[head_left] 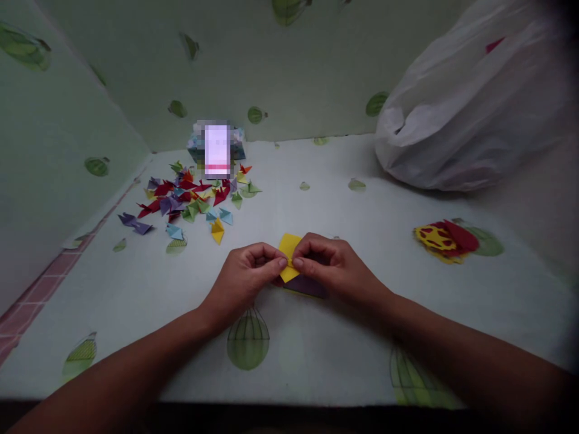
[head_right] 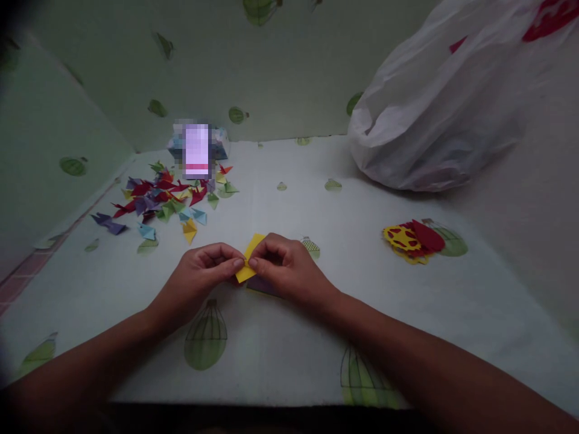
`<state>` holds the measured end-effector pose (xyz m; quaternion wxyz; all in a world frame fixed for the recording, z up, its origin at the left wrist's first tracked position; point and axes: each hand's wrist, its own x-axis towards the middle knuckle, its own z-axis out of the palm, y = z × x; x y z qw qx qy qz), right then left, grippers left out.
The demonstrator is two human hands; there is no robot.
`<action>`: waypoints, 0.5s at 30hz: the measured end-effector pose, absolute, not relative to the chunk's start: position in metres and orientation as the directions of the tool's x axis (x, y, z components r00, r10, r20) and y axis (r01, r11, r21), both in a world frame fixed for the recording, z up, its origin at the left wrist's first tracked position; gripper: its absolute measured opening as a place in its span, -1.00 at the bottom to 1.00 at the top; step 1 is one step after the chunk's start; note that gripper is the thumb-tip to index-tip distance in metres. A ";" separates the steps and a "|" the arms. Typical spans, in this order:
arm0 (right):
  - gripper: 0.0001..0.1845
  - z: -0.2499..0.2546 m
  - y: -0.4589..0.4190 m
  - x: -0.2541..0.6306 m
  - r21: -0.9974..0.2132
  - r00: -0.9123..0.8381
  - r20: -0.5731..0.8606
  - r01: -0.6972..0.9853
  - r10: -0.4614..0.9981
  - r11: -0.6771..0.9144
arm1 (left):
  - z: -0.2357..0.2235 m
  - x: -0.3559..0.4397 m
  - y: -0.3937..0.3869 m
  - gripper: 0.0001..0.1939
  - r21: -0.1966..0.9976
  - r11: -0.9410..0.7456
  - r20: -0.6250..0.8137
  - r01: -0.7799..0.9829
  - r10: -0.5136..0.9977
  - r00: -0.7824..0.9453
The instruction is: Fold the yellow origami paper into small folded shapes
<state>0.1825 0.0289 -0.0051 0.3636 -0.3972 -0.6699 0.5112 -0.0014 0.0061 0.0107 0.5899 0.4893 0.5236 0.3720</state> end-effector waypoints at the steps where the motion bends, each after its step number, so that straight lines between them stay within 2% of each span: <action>1: -0.85 -0.005 0.029 0.183 -0.973 -0.418 0.082 0.161 0.905 0.163 | 0.011 -0.001 0.006 -0.81 0.966 0.245 -0.255 0.078 0.951 0.175; 15: -0.87 -0.004 0.029 0.183 -0.940 -0.409 0.171 0.205 0.896 0.273 | 0.011 -0.002 0.009 -0.84 0.965 0.248 -0.261 0.089 0.945 0.195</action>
